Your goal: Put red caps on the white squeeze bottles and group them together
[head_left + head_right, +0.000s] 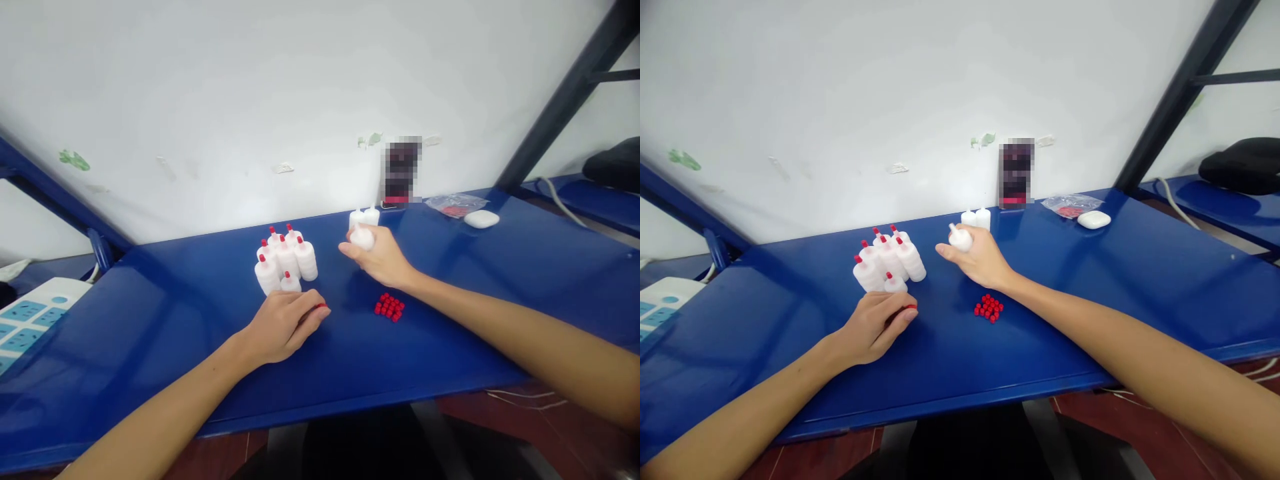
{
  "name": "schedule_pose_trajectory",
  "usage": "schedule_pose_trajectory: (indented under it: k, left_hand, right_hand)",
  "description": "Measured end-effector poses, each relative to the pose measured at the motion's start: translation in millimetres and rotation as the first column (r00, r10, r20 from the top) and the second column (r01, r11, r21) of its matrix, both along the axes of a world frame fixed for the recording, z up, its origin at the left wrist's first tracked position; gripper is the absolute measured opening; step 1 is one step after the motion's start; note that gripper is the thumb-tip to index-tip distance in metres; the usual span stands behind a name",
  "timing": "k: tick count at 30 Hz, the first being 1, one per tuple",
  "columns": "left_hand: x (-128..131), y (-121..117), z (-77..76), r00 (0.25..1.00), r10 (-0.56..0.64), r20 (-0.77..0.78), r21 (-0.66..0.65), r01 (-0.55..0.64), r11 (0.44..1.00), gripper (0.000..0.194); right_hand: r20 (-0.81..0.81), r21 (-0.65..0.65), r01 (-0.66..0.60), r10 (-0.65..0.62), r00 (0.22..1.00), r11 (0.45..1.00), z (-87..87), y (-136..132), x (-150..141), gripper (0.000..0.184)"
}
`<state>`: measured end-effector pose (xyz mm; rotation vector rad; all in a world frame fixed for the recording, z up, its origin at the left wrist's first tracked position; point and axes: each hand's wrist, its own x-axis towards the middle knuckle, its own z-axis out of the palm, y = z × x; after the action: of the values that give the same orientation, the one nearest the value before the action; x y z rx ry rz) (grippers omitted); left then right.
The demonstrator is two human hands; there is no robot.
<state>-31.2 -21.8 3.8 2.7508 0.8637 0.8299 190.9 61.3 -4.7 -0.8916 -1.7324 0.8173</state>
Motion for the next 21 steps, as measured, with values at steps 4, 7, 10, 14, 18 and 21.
schedule_pose_trajectory:
  k: [4, 7, 10, 14, 18, 21]
  left_hand:
    - [1, 1, -2.4, 0.998, -0.065, -0.021, -0.054, 0.064, 0.996, 0.027]
    - [2, 1, -3.0, 0.997, -0.071, -0.019, -0.075, 0.069, 0.995, 0.028]
    - [3, 1, -3.4, 1.000, -0.013, -0.008, -0.084, 0.012, 0.996, 0.026]
    - [6, 1, -4.9, 0.975, 0.204, 0.083, -0.059, -0.200, 0.978, 0.023]
    - [12, -1, -6.8, 0.944, 0.292, 0.154, -0.063, -0.286, 0.956, 0.021]
    - [16, -4, -7.5, 0.937, 0.287, 0.197, -0.071, -0.279, 0.958, 0.019]
  right_hand:
    - [-0.099, 0.003, 0.083, -0.082, 0.992, 0.997, -5.1, 1, 2, 0.043]
    - [-0.180, -0.024, -0.015, 0.010, 0.984, 1.000, -6.3, -1, 4, 0.040]
    - [-0.106, -0.060, -0.196, 0.189, 0.976, 0.979, -2.3, -6, 5, 0.041]
    - [0.195, 0.014, -0.330, 0.322, 0.927, 0.944, 8.2, -15, 2, 0.034]
    - [0.380, 0.055, -0.367, 0.321, 0.868, 0.929, 14.5, -20, -2, 0.028]
    - [0.443, 0.054, -0.413, 0.349, 0.826, 0.909, 15.3, -22, -2, 0.026]
